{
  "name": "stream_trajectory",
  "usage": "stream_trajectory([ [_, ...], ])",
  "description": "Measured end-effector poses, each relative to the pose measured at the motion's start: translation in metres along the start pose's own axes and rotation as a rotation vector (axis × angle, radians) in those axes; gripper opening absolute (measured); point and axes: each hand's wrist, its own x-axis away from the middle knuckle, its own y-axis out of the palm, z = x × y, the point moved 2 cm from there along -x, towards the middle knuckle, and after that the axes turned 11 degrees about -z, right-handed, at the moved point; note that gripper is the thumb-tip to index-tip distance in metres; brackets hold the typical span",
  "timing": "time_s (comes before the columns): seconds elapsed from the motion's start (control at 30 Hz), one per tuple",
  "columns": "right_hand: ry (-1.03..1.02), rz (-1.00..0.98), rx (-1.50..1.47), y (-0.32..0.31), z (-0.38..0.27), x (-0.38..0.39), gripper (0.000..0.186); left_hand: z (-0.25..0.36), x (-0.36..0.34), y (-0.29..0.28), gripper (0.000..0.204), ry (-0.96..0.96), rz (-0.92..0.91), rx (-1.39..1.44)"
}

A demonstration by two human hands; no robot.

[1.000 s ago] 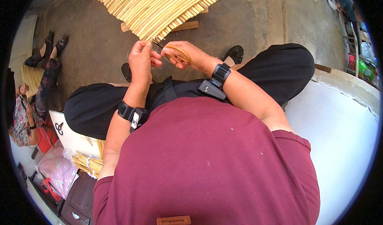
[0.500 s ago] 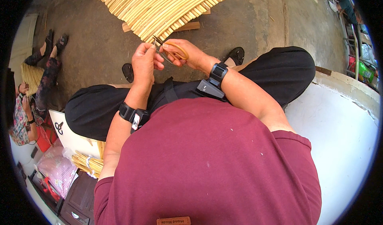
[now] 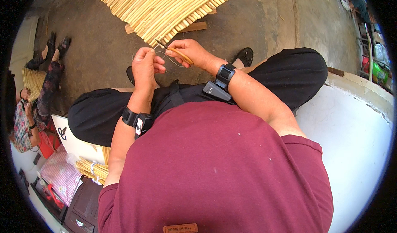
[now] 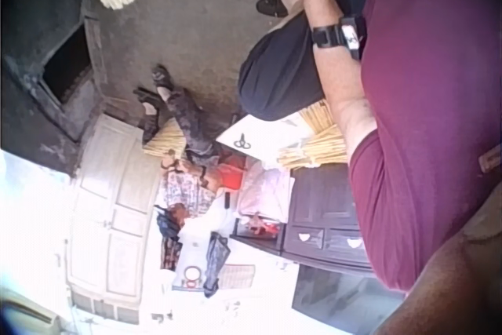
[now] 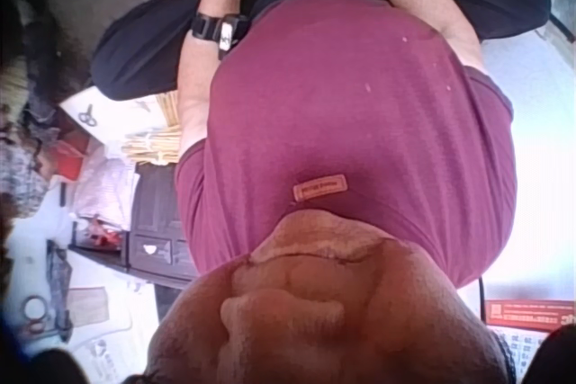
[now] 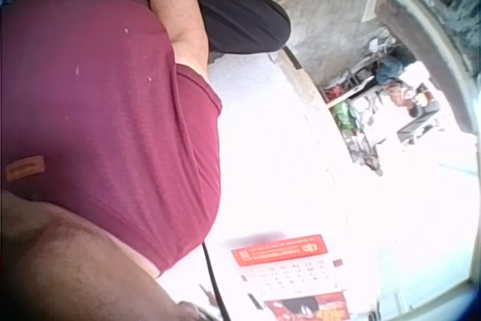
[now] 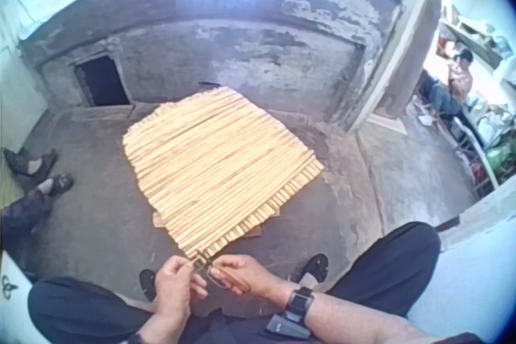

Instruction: The person weaves a straw mat by hand, threading string around wooden slats to connect them into a continuous panel, then uses scissors to trim the thread.

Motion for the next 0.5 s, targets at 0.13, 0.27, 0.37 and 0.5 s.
stream_trajectory([
  [0.13,-0.022,-0.064,0.05,0.001,-0.005,0.005,0.026,-0.002,0.003,-0.009,0.015,-0.059,0.005,-0.083],
  [0.27,0.02,-0.183,0.12,-0.001,-0.009,0.019,0.031,0.002,0.007,-0.015,0.025,-0.334,-0.288,-1.172],
  [0.37,-0.035,-0.152,-0.059,-0.01,-0.003,0.036,0.036,0.016,0.009,-0.016,0.024,-0.053,-0.006,-1.486],
  [0.5,-0.273,-0.094,-0.242,-0.022,0.005,0.038,0.045,0.039,-0.002,0.002,0.019,0.651,0.141,-1.212],
])
